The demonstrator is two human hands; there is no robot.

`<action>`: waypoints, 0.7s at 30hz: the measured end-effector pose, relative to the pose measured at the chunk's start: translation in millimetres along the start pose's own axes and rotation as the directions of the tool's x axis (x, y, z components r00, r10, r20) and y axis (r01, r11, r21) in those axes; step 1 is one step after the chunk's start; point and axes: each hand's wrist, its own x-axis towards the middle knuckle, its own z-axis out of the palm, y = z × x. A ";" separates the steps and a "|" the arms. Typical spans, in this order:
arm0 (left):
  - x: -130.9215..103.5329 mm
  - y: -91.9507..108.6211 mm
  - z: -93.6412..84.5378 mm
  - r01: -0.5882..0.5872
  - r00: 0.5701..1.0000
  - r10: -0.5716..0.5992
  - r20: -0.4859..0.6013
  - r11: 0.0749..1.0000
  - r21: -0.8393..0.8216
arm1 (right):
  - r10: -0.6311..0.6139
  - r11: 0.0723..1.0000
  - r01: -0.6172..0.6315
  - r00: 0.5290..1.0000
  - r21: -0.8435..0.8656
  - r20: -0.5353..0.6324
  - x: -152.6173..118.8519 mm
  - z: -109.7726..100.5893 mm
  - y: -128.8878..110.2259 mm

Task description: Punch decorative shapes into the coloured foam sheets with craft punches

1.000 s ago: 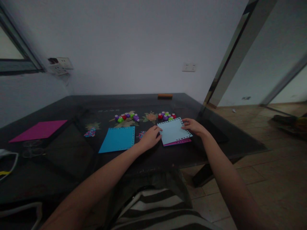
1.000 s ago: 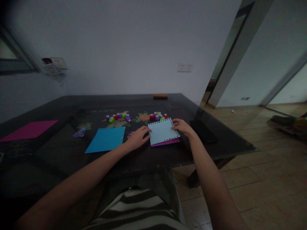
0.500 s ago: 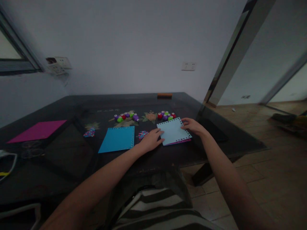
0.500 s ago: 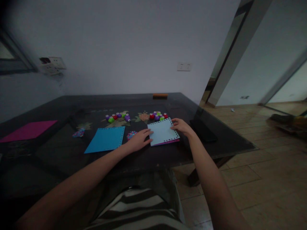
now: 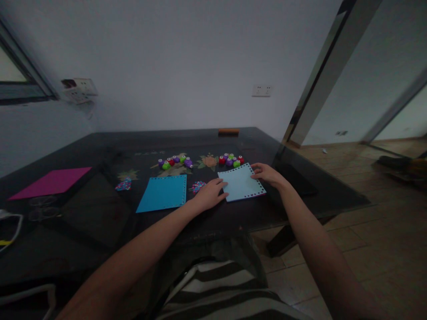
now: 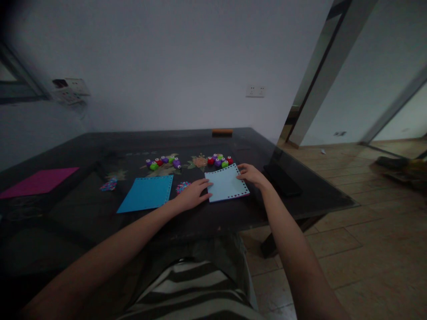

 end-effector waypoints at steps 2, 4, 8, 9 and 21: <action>-0.1 -0.4 0.1 -0.004 1.000 0.004 -0.003 1.000 -0.008 | 0.001 1.000 -0.001 1.000 -0.010 -0.011 -1.5 0.8 -1.7; -0.1 -0.7 0.2 -0.009 1.000 0.009 -0.005 1.000 -0.013 | 0.001 0.999 -0.002 1.000 -0.036 -0.021 -2.6 1.1 -3.0; -0.1 -0.1 -0.4 -0.001 1.000 0.001 -0.004 1.000 -0.020 | -0.010 0.996 0.006 0.999 -0.092 -0.043 -2.1 -0.8 -2.9; -0.1 0.3 -0.8 0.000 1.000 0.000 0.000 1.000 -0.020 | -0.014 0.994 0.008 0.998 -0.108 -0.054 -1.3 -1.6 -2.3; -0.9 0.6 -1.3 0.000 1.000 0.000 -0.001 1.000 -0.029 | -0.083 0.942 0.034 0.988 -0.335 -0.132 8.4 -4.2 8.1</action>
